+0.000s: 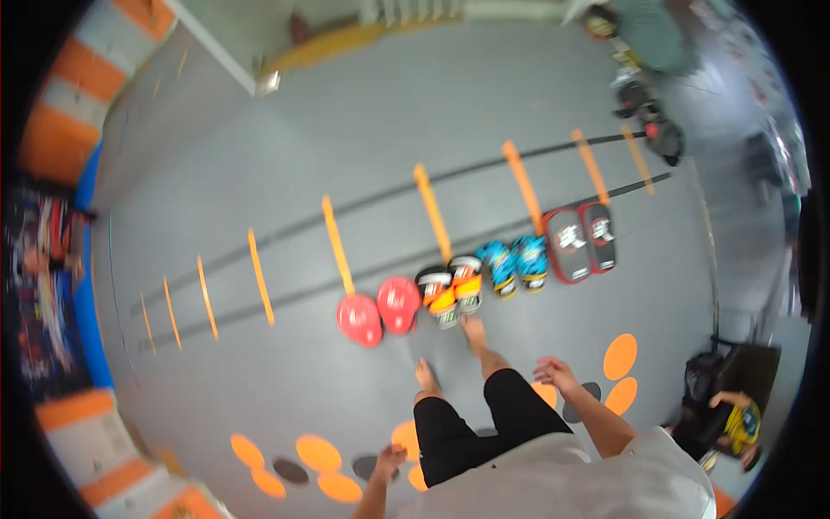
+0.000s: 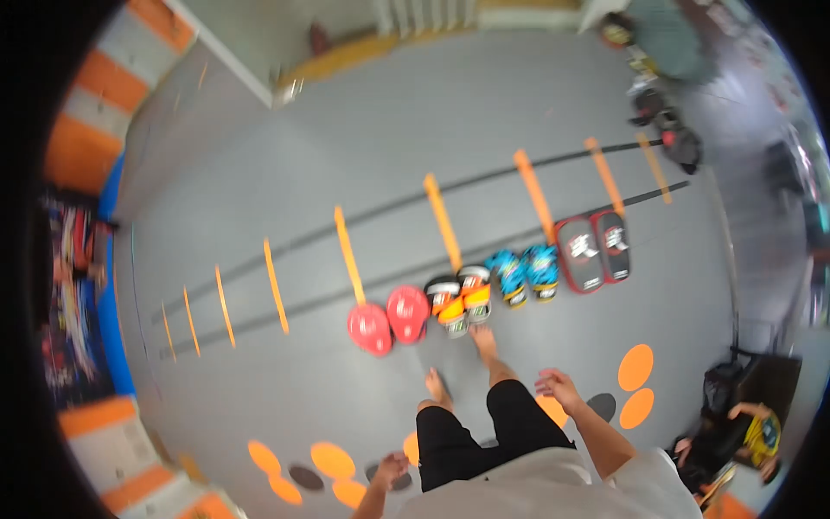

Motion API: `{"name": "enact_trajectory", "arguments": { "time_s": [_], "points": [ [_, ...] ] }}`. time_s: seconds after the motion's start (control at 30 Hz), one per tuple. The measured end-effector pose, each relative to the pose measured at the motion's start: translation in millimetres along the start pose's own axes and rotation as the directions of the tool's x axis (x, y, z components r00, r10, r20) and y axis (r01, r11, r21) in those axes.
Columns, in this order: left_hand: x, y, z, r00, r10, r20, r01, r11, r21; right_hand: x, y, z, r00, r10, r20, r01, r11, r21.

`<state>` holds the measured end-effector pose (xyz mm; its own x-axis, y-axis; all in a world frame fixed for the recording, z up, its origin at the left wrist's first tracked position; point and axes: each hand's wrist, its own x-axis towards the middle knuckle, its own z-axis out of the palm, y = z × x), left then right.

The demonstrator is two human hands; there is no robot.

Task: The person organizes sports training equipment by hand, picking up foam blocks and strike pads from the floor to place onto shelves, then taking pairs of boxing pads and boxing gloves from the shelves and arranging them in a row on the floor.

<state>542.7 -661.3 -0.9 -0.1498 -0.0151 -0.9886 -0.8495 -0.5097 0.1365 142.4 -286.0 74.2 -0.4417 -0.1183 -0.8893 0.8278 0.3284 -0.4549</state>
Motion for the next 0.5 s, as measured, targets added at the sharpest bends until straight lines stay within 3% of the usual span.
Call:
{"name": "enact_trajectory", "arguments": {
  "time_s": [0.03,0.07,0.1,0.2,0.33,0.5],
  "points": [
    [-10.0,5.3,-19.7,0.994,0.074,0.077,-0.068,0.995,-0.076,-33.4,-16.1,-8.9,0.996,-0.077,-0.041,0.079,0.996,0.045],
    [-51.3,35.1,-14.3,0.997,0.082,0.002,-0.081,0.996,-0.046,-67.2,-15.5,-19.2,0.992,0.023,-0.122,-0.018,0.999,0.038],
    [-68.2,44.7,-24.6,0.969,0.239,0.059,-0.241,0.971,0.014,-93.2,-10.5,-28.8,0.972,0.127,-0.197,-0.12,0.992,0.047],
    [-51.2,63.1,-68.6,0.884,0.462,0.076,-0.467,0.882,0.062,-142.1,42.2,-38.5,0.93,0.126,-0.344,-0.064,0.98,0.188],
    [-59.1,240.0,-92.4,0.807,0.486,0.336,-0.582,0.752,0.309,-212.7,75.6,-0.8,0.858,0.069,-0.509,0.211,0.857,0.471],
    [-94.0,331.6,-32.1,0.756,0.372,0.539,-0.637,0.609,0.472,-310.8,128.1,96.3,0.831,0.101,-0.548,0.372,0.631,0.681]
  ]
}}
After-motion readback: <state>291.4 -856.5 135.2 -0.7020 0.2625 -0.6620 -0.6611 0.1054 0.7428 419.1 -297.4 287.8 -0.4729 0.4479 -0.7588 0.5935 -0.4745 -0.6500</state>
